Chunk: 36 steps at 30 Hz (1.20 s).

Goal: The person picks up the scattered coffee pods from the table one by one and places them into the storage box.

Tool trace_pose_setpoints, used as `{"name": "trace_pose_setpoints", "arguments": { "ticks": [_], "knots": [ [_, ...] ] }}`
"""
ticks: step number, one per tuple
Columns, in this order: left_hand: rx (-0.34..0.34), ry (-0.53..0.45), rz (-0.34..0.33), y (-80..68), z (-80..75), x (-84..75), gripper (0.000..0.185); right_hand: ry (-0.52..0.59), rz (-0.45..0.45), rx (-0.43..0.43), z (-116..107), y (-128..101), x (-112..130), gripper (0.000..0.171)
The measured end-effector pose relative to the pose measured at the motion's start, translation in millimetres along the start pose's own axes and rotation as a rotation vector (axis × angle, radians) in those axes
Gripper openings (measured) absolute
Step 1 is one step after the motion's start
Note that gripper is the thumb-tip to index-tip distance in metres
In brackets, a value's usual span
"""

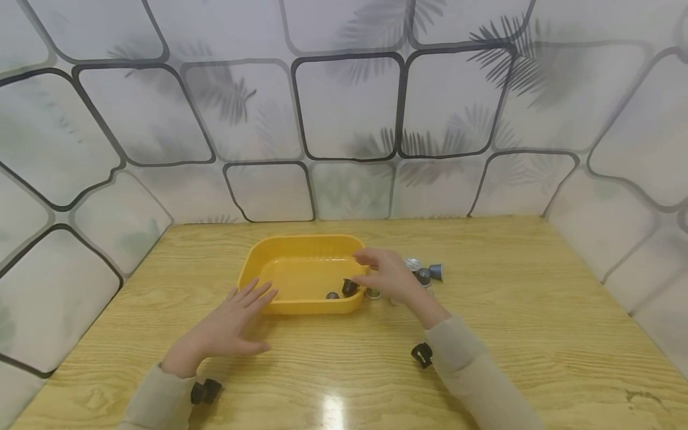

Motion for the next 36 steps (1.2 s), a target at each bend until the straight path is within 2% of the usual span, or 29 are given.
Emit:
{"name": "trace_pose_setpoints", "arguments": {
  "ticks": [13,20,26,32,36],
  "knots": [
    [0.003,0.012,-0.009,0.4,1.3,0.4,0.089,-0.044,0.044,-0.044,-17.9,-21.3,-3.0,0.046],
    [-0.024,0.01,0.002,0.2,3.1,1.6,0.09,-0.078,0.054,-0.089,-29.2,-34.8,-12.5,0.045],
    [-0.024,0.011,-0.003,0.5,2.9,1.4,0.09,-0.09,0.071,-0.092,-34.0,-43.0,-22.8,0.046],
    [-0.019,0.008,0.003,0.7,2.3,0.5,0.09,-0.107,0.113,-0.092,-40.5,-51.5,-25.4,0.045],
    [-0.023,0.006,0.003,0.4,2.3,1.5,0.09,-0.109,0.11,-0.097,-44.2,-56.4,-26.6,0.044]
  ]
}}
Point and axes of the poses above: each hand's wrist, its own y-axis towards the middle knuckle, its own z-axis out of the palm, x = y × z, the point moved 1 cm from there along y, towards the middle knuckle, and after that the axes turned 10 degrees about -z, right-handed, at the moved point
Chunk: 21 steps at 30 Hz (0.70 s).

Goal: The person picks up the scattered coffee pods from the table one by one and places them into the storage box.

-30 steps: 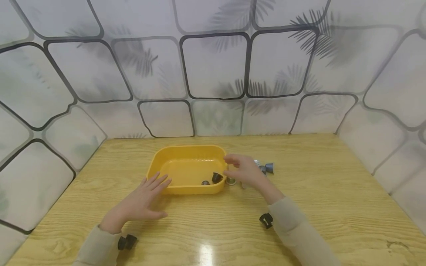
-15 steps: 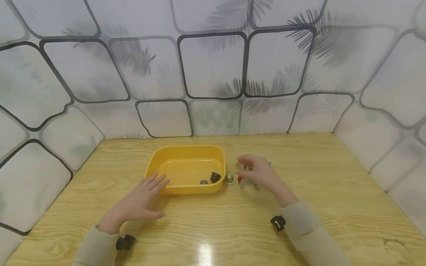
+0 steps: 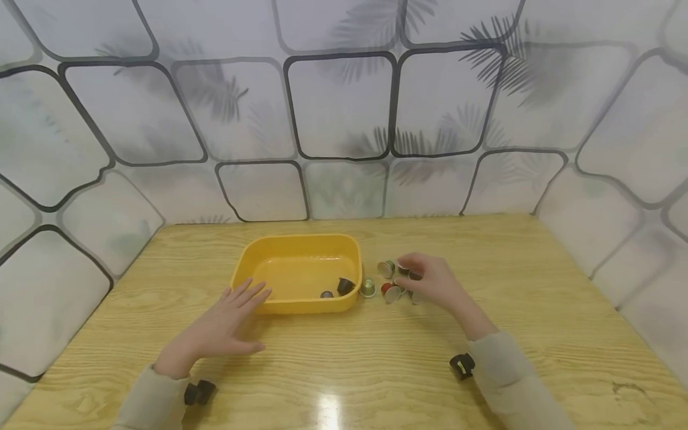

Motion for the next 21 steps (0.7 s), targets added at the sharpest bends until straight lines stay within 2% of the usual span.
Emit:
{"name": "trace_pose_setpoints", "arguments": {
  "ticks": [5,21],
  "knots": [
    [0.009,-0.008,-0.013,-1.9,-1.4,1.0,0.089,-0.006,0.012,0.002,0.2,-2.7,-3.6,0.046],
    [-0.02,-0.004,0.01,-0.9,-0.6,-0.3,0.089,-0.11,0.032,0.032,-0.2,-7.4,-10.6,0.038]
  ]
}}
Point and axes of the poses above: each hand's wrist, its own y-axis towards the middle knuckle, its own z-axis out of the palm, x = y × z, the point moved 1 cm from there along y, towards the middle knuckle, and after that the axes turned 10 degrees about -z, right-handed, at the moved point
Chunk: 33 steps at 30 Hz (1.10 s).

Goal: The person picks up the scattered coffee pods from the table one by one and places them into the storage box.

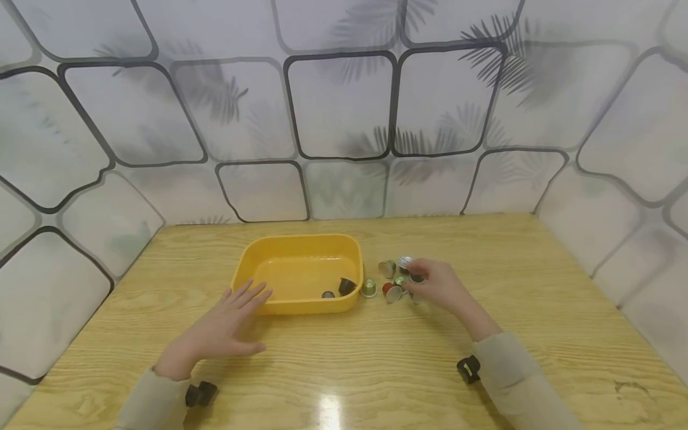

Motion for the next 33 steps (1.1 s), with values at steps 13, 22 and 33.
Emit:
{"name": "trace_pose_setpoints", "arguments": {
  "ticks": [13,22,33],
  "knots": [
    [0.029,0.006,-0.016,0.7,-1.1,0.1,0.089,-0.075,0.037,0.096,3.7,4.5,-5.1,0.039],
    [0.037,-0.01,-0.028,0.3,-2.2,-0.7,0.089,-0.098,0.055,0.136,6.6,8.0,-3.4,0.034],
    [0.02,-0.018,-0.014,1.0,0.5,0.0,0.089,-0.136,0.082,0.2,9.0,9.5,-9.5,0.034]
  ]
}}
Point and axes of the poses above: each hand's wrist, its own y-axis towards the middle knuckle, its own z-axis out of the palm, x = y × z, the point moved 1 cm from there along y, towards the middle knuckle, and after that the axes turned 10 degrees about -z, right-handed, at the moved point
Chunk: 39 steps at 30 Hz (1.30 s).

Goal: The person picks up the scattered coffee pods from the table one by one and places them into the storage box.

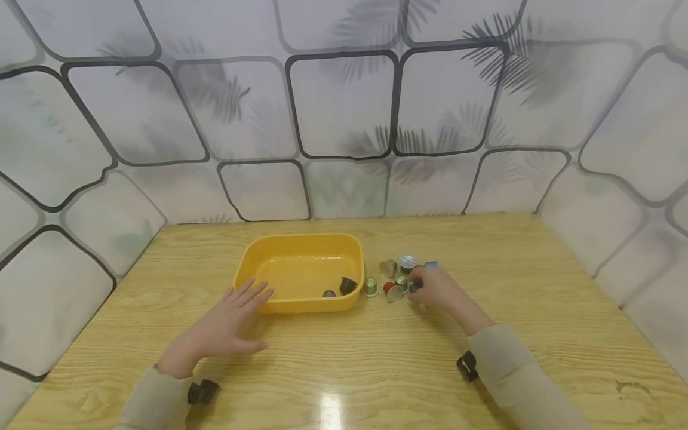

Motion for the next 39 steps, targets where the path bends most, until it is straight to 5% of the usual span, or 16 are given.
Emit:
{"name": "trace_pose_setpoints", "arguments": {
  "ticks": [24,39],
  "knots": [
    [0.005,0.005,0.004,-0.3,-1.0,-0.3,0.088,-0.098,0.016,0.052,6.0,2.6,-0.5,0.031],
    [0.032,0.004,-0.017,-0.1,-1.2,-1.3,0.09,-0.003,-0.026,-0.006,-8.3,-0.4,19.0,0.03]
  ]
}}
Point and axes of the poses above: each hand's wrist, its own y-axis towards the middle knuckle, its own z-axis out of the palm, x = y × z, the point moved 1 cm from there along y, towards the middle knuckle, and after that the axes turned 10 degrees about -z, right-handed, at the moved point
